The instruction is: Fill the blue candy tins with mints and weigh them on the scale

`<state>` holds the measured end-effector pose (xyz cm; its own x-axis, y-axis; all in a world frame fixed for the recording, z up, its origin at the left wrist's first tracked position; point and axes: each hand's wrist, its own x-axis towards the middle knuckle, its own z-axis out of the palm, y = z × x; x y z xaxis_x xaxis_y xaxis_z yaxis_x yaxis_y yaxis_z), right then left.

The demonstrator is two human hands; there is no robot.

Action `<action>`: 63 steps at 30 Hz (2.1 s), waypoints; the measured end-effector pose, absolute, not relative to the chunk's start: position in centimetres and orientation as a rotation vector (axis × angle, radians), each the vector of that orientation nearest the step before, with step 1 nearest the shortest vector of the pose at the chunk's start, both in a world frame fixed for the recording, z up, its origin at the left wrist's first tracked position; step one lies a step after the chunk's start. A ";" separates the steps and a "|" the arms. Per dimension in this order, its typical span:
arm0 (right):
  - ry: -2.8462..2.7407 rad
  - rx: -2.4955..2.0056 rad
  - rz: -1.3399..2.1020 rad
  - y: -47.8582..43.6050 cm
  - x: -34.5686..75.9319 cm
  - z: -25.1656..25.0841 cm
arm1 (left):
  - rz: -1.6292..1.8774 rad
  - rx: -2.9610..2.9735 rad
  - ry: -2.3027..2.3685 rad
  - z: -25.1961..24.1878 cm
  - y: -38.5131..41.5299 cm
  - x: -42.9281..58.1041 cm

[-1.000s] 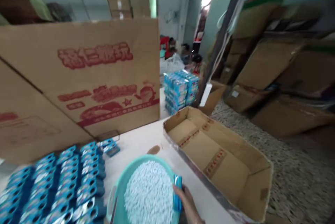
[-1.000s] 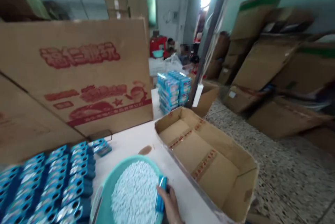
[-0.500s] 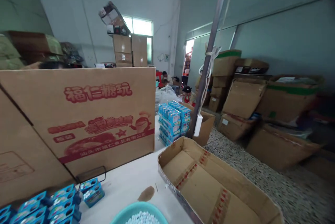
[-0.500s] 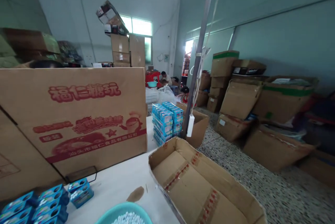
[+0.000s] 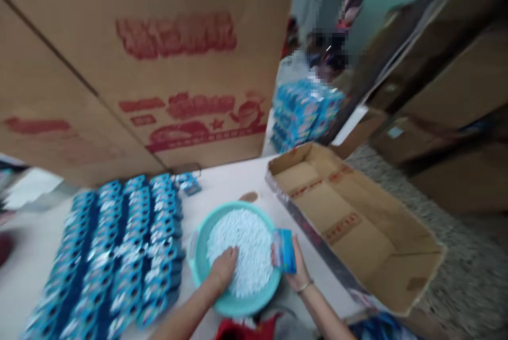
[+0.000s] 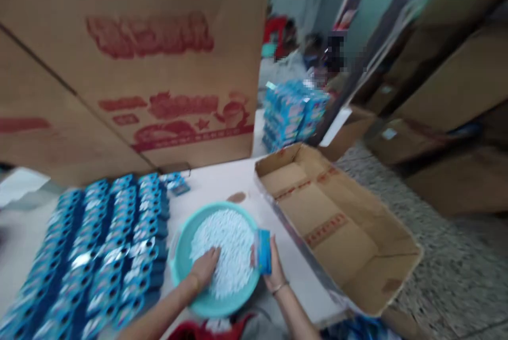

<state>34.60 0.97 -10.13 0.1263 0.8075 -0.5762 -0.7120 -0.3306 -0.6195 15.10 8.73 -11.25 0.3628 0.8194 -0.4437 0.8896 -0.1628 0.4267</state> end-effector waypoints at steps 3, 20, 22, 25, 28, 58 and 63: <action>-0.076 -1.082 1.566 0.0 34.7 -11.1 | -0.235 1.925 1.440 -13.4 5.3 13.2; -0.937 -1.437 0.830 0.0 36.6 -11.9 | 0.063 2.061 1.127 -9.6 8.2 9.7; -1.082 -1.500 0.734 0.2 36.5 -11.8 | 0.128 2.127 1.043 -7.4 8.6 8.9; -1.296 -1.513 0.633 0.7 35.6 -11.6 | 0.106 2.241 0.942 -4.2 9.1 8.4; -1.455 -1.449 0.582 1.2 34.3 -11.6 | -0.060 2.352 0.870 -1.3 9.6 9.3; -1.156 -1.529 0.558 1.0 35.2 -14.5 | -0.497 2.513 1.263 -12.3 10.5 12.0; -1.004 -1.485 0.658 1.3 35.2 -14.6 | -0.378 2.393 1.098 -14.4 7.9 13.6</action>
<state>35.24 1.25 -14.61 0.4737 0.8697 0.1389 0.2194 0.0362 -0.9750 13.60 7.92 -14.35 0.6406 0.6344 -0.4326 0.7663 -0.5648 0.3063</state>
